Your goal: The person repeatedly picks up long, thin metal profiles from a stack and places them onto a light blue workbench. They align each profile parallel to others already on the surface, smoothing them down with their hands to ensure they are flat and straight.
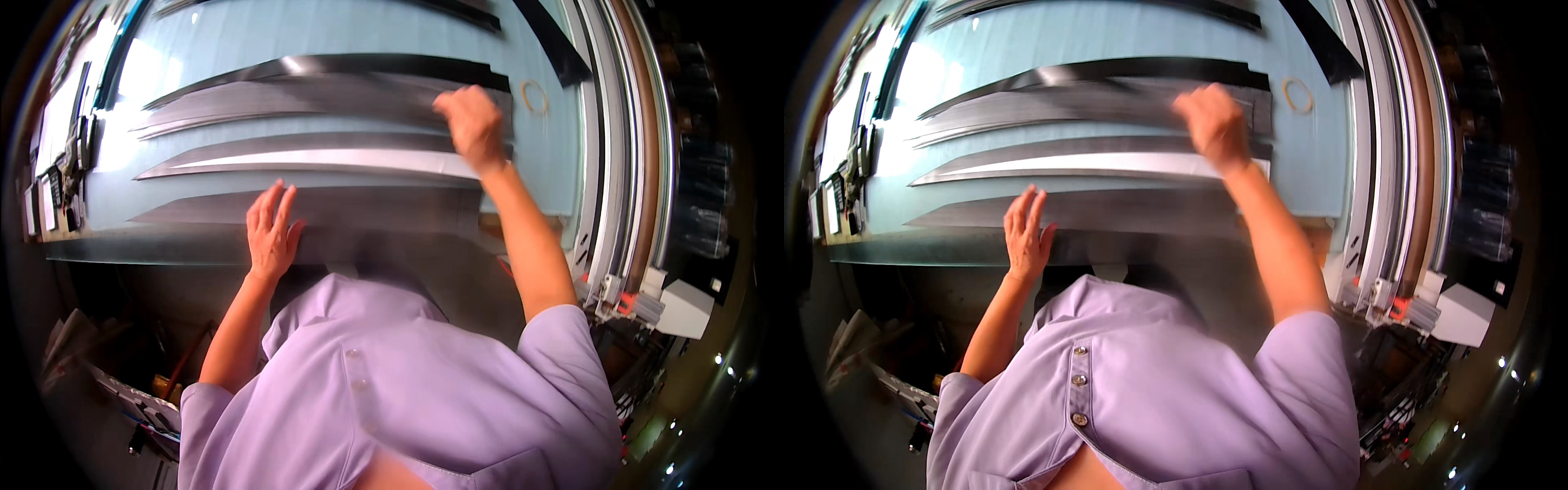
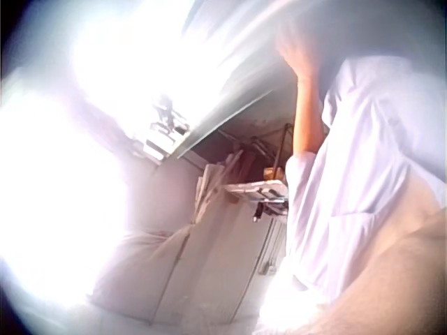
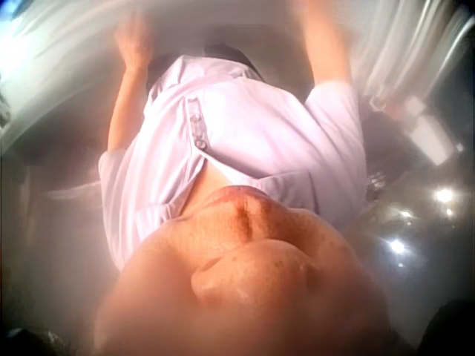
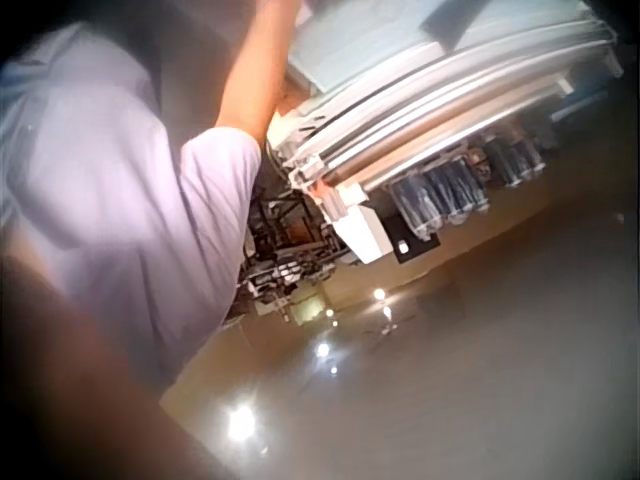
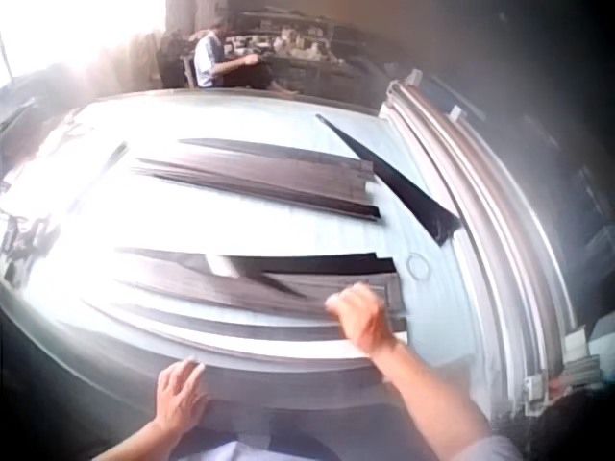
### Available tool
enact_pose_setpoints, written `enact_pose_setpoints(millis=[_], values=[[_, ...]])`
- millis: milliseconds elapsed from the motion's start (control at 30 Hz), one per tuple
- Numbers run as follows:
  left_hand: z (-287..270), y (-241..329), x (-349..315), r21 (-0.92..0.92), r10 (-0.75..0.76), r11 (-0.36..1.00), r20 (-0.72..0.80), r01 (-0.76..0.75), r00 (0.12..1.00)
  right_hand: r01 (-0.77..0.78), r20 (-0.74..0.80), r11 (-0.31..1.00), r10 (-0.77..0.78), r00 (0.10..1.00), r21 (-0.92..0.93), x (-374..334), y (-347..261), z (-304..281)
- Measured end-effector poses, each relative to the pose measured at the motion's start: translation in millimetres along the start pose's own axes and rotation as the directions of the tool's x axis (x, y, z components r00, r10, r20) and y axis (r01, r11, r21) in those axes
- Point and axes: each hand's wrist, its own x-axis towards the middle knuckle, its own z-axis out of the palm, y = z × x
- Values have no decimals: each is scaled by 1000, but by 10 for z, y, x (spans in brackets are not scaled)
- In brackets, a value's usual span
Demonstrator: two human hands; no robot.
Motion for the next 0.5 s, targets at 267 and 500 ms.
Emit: enact_pose_setpoints(millis=[267, 500], values=[[-93, 866, 637, -179, 213, 974, 492, -141, 844, -355, 191, 858, 304, 934, 371, -1466, -1103, -529], [474, 1326, 1086, -90, -74, 971, 767, 221, 638, -717, 309, 692, 666, 679, 84, -2237, -152, -590]])
